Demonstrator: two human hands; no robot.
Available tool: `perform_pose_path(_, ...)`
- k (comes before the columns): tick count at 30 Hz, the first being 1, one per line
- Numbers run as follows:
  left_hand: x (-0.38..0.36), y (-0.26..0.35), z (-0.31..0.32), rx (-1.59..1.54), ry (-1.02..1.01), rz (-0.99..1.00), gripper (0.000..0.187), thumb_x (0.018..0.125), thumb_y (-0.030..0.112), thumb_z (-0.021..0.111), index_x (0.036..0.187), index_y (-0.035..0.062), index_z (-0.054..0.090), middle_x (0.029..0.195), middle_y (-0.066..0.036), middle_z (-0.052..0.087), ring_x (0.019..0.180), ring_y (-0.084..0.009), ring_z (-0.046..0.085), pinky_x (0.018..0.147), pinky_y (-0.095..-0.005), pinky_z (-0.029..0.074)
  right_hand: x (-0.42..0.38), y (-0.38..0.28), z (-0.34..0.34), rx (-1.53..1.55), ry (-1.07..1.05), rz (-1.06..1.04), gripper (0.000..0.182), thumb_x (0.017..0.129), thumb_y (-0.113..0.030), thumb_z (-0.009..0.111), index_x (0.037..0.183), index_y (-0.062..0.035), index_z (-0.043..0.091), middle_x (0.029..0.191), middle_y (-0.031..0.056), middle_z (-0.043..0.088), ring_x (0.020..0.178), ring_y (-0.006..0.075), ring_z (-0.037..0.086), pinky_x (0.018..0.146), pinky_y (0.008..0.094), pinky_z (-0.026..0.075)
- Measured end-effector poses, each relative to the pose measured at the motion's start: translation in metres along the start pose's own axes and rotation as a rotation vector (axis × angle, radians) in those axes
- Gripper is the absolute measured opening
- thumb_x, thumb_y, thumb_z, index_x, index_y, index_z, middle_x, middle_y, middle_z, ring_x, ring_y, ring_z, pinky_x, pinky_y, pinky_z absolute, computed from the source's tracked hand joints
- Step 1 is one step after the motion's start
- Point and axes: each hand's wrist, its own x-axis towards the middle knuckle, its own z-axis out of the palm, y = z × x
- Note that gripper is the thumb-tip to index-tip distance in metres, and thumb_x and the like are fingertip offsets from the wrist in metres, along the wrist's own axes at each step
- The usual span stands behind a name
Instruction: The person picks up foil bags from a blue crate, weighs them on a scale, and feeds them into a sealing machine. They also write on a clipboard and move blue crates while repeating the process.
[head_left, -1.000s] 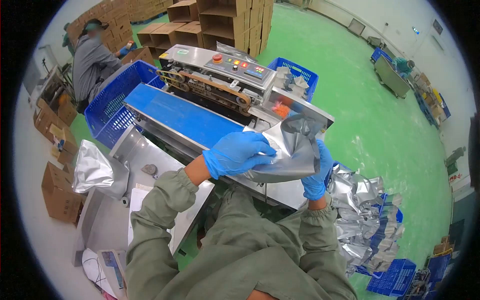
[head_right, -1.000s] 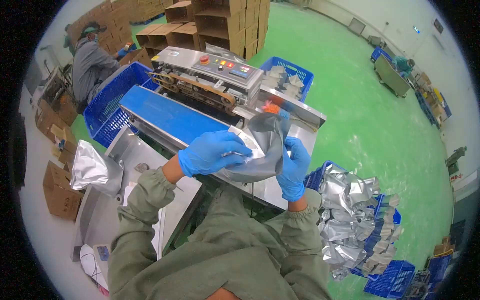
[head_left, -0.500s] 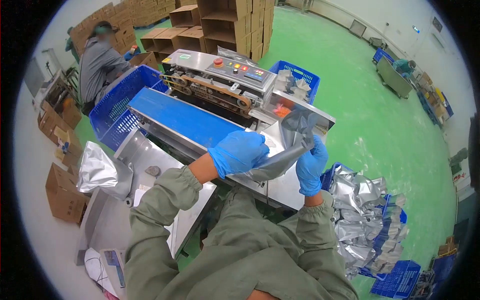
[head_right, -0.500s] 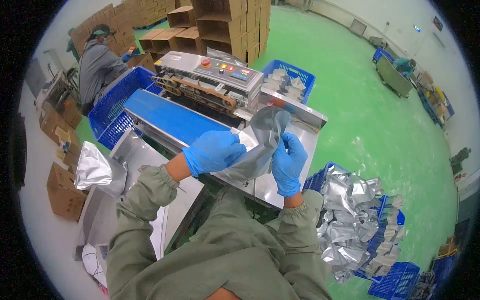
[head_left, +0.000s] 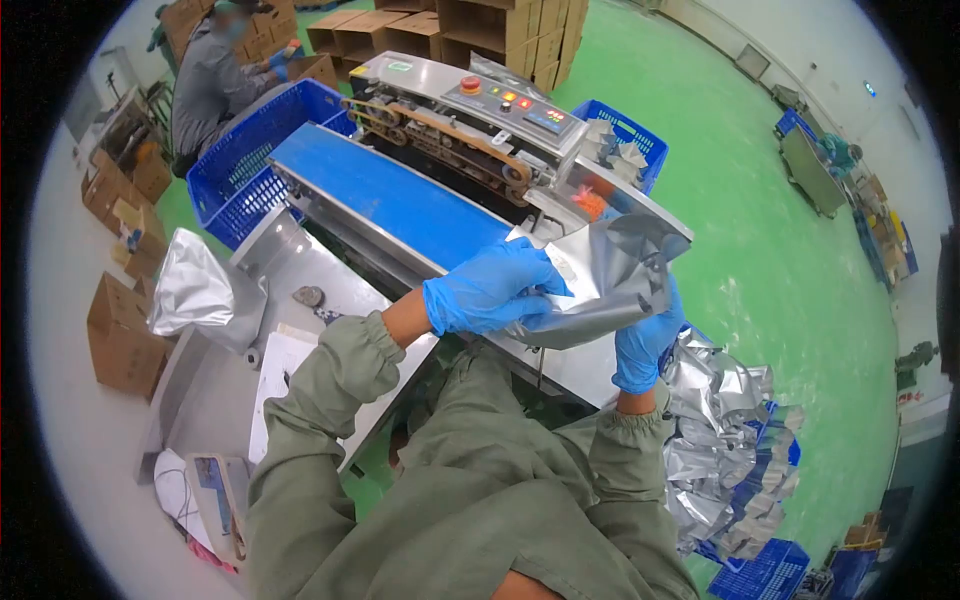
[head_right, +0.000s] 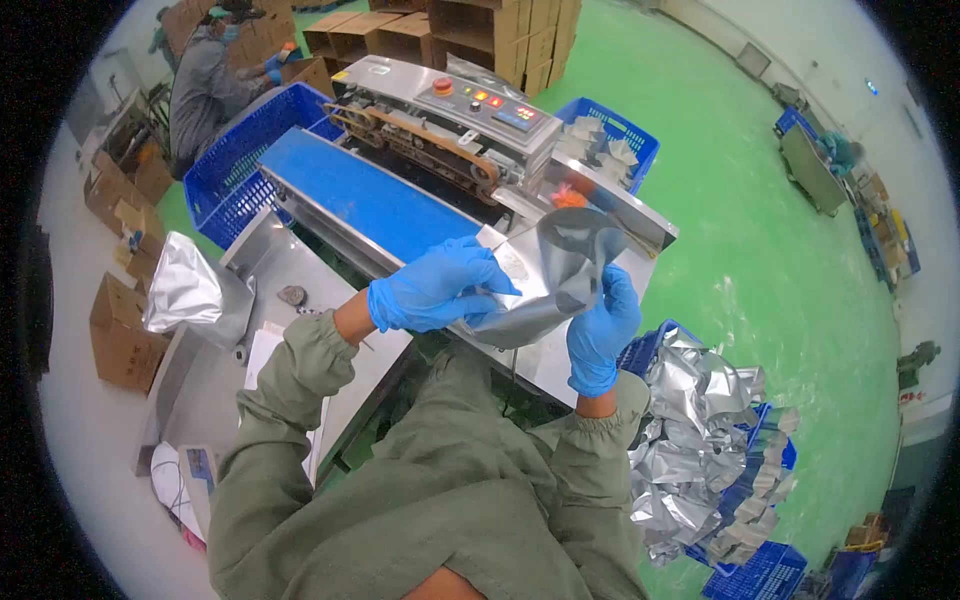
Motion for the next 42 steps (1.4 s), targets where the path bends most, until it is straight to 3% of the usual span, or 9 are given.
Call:
perform_pose_path(3,-0.006,-0.002,-0.001,-0.155,0.137,-0.084,0.018,0.078,0.012,0.066,0.095,0.0067,0.063,0.083,-0.008,0.06,0.077,-0.0229,0.055,0.072,-0.0333,0.043,0.002,-0.004,-0.002,0.097,-0.069,0.015,0.023,0.084,0.005,0.055,0.107,0.0036,0.058,0.1,0.008,0.061,0.089,0.0133,0.058,0.081,0.027,0.047)
perform_pose_path(8,-0.014,-0.014,0.005,-0.511,0.547,-0.48,0.012,0.082,0.009,0.065,0.091,0.0021,0.06,0.076,-0.002,0.058,0.067,-0.0084,0.052,0.061,-0.0237,0.045,0.014,0.001,0.004,0.013,0.03,0.041,0.007,0.086,-0.004,0.057,0.086,0.0024,0.06,0.072,-0.0012,0.056,0.065,0.0047,0.047,0.058,0.0213,0.037)
perform_pose_path(15,0.003,-0.027,0.025,-0.657,0.853,-0.254,0.024,0.087,0.015,0.063,0.103,-0.0016,0.056,0.085,-0.004,0.061,0.081,-0.0093,0.055,0.075,-0.0242,0.046,-0.001,-0.006,0.008,-0.195,0.005,-0.041,0.005,0.082,-0.004,0.06,0.081,0.0007,0.06,0.07,0.005,0.058,0.062,0.0107,0.051,0.058,0.0262,0.04)
perform_pose_path(18,0.013,-0.013,0.025,-0.704,0.771,-0.3,0.023,0.089,0.02,0.061,0.099,-0.0013,0.06,0.081,-0.001,0.061,0.083,-0.0087,0.054,0.079,-0.0231,0.043,0.001,-0.011,0.019,-0.474,-0.072,-0.422,0.003,0.08,-0.002,0.06,0.078,-0.0014,0.06,0.068,0.0102,0.055,0.062,0.0158,0.053,0.058,0.0278,0.041)
perform_pose_path(20,0.01,-0.031,0.026,-0.622,0.654,-0.42,0.023,0.09,0.021,0.06,0.096,-0.0013,0.062,0.08,0.0,0.06,0.081,-0.0075,0.054,0.076,-0.0219,0.043,-0.003,-0.003,0.014,-0.344,-0.036,-0.235,0.004,0.081,-0.002,0.059,0.077,-0.0011,0.059,0.067,0.0086,0.056,0.061,0.0141,0.052,0.058,0.027,0.04)
perform_pose_path(25,0.025,-0.068,0.024,-0.726,1.006,-0.422,0.018,0.09,0.018,0.059,0.088,0.0005,0.065,0.076,0.004,0.057,0.069,-0.0036,0.046,0.062,-0.0198,0.038,-0.005,0.004,0.0,-0.061,0.098,0.079,0.011,0.085,-0.003,0.056,0.074,0.0002,0.058,0.064,0.0021,0.053,0.059,0.0085,0.045,0.055,0.0249,0.036)
perform_pose_path(34,0.03,-0.14,0.067,-0.253,0.656,-0.747,0.026,0.083,0.023,0.063,0.074,-0.001,0.065,0.061,-0.009,0.061,0.056,-0.0108,0.053,0.055,-0.0293,0.043,-0.017,0.1,-0.025,-0.238,0.111,0.214,0.02,0.084,-0.01,0.058,0.068,0.003,0.056,0.057,0.004,0.045,0.056,0.0089,0.039,0.051,0.0281,0.033)
perform_pose_path(38,0.021,-0.156,0.071,-0.328,0.691,-0.682,0.028,0.085,0.02,0.062,0.064,0.0014,0.059,0.051,-0.001,0.052,0.044,-0.008,0.046,0.043,-0.0261,0.037,-0.017,0.089,-0.023,-0.233,0.085,0.201,0.019,0.084,-0.011,0.058,0.072,0.0034,0.06,0.059,0.0064,0.051,0.057,0.0103,0.043,0.053,0.0293,0.035)
perform_pose_path(42,0.015,-0.172,0.059,-0.259,0.541,-0.821,0.028,0.081,0.025,0.064,0.069,-0.0009,0.065,0.057,-0.009,0.06,0.052,-0.0158,0.055,0.054,-0.0307,0.043,-0.011,0.093,-0.016,-0.257,0.006,0.263,0.021,0.083,-0.014,0.057,0.072,0.0038,0.061,0.058,0.01,0.054,0.056,0.0116,0.046,0.054,0.0293,0.038)
